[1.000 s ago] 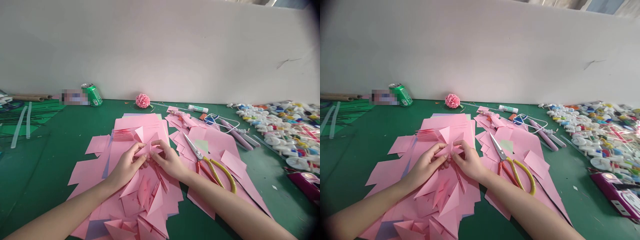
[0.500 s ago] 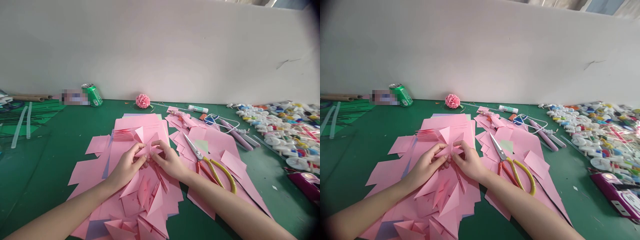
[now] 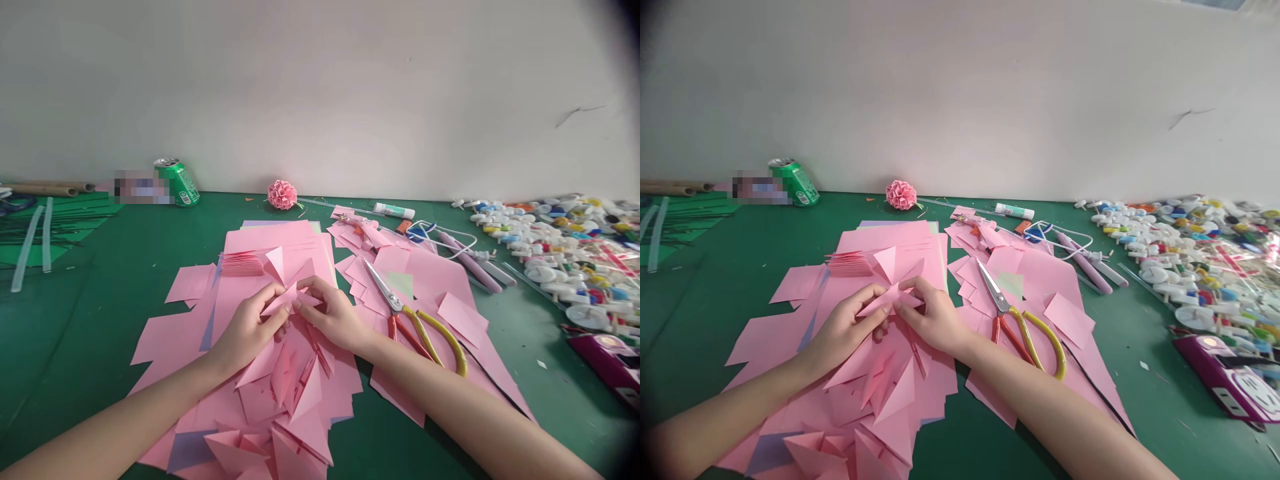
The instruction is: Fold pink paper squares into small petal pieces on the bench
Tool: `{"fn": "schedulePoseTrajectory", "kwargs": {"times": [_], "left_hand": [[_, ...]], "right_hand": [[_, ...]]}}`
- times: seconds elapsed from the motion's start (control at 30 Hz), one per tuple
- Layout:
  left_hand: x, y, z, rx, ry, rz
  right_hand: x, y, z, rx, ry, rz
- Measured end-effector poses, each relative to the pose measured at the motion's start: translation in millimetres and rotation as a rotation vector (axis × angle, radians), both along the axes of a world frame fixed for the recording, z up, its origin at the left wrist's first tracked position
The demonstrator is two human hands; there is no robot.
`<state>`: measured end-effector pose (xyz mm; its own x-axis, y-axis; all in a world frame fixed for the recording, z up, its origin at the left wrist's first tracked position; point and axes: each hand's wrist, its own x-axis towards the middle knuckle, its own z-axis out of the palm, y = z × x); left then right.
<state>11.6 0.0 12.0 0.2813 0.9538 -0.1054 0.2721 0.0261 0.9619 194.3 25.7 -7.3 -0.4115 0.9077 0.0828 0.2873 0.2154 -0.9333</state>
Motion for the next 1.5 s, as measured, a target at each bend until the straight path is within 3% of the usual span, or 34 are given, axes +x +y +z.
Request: {"fn": "schedulePoseTrajectory", "kwargs": {"times": [0.23,0.53,0.73,1.03,1.3,1.5], "left_hand": [[-0.3,0.5,-0.2,0.011,-0.014,0.042],[0.8,1.6,1.8,0.032,-0.005,0.012],[0.6,1.3,0.4,0.03,-0.038,0.023],[0.9,2.4,4.6,0.041,-0.065,0.099],[0.4,4.2,4.8,0.029,-0.079,0.122],[1.3,5.6,4.9,0.018,-0.069,0.096]], "right_hand": [[0.3,1.1,1.7,-0.092,0.099,-0.006],[0.5,1.2,0.1,-0.063,0.055,-0.002],[1.0,1.3,4.5,-0.101,0.137,0.037],[0.6,0.6,9.0,-0.073,0.041,-0.005],[-0.9,2.1,10.9,-0.231,0.249,-0.021],[-1.0,2.8,8.0,-0.21,0.249,-0.059]]}}
